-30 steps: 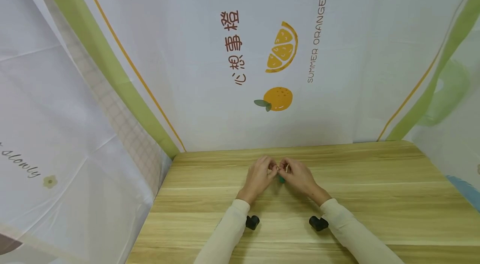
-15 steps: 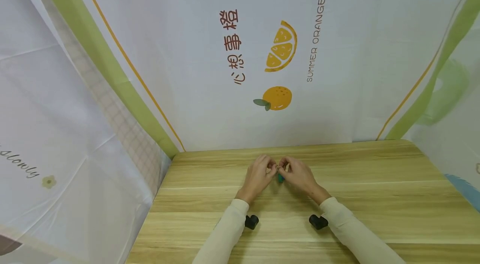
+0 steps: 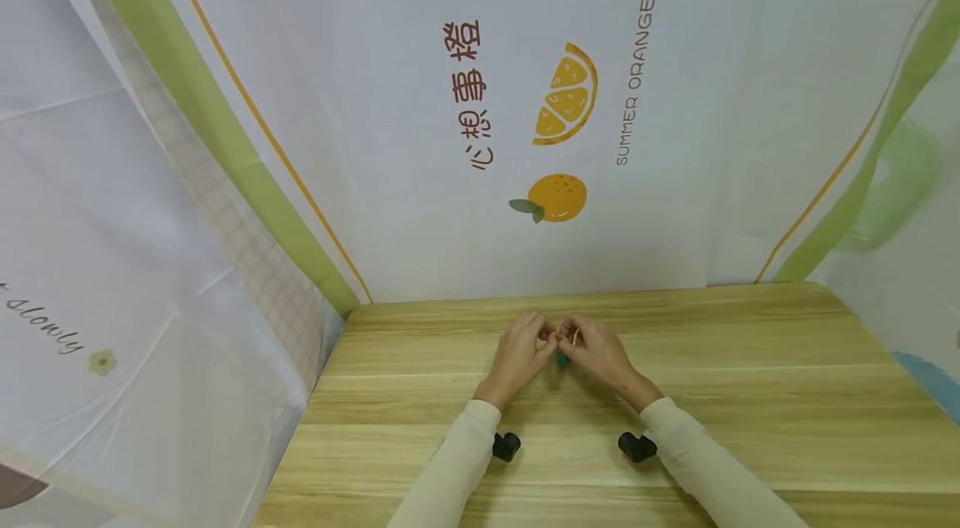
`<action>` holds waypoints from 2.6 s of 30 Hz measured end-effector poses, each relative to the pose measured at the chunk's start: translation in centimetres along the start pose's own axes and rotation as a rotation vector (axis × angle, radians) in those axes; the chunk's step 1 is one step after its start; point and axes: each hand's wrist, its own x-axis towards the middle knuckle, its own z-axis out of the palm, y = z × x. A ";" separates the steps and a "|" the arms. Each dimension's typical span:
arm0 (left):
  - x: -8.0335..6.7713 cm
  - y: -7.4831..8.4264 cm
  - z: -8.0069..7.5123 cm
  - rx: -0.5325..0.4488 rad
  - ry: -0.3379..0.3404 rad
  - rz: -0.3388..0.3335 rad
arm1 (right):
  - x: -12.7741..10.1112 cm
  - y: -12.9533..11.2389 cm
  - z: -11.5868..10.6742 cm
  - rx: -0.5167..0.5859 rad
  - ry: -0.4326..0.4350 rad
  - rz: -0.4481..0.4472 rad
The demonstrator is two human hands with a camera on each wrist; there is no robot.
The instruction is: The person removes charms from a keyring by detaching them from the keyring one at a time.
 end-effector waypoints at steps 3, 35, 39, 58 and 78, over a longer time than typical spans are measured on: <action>0.0 0.1 0.0 0.001 0.002 0.004 | -0.1 0.0 0.0 -0.006 0.001 -0.005; -0.1 0.1 0.0 -0.017 0.005 -0.023 | 0.0 -0.4 -0.2 -0.024 -0.010 0.054; -0.1 0.2 -0.1 -0.019 -0.009 -0.026 | -0.1 -0.2 -0.2 -0.014 0.009 0.016; -0.4 -0.5 -0.3 -0.006 0.018 -0.032 | -0.3 -0.3 -0.4 0.007 0.043 -0.016; -0.3 -0.4 -0.9 0.001 0.044 -0.030 | -0.1 0.3 -2.0 0.019 0.054 -0.042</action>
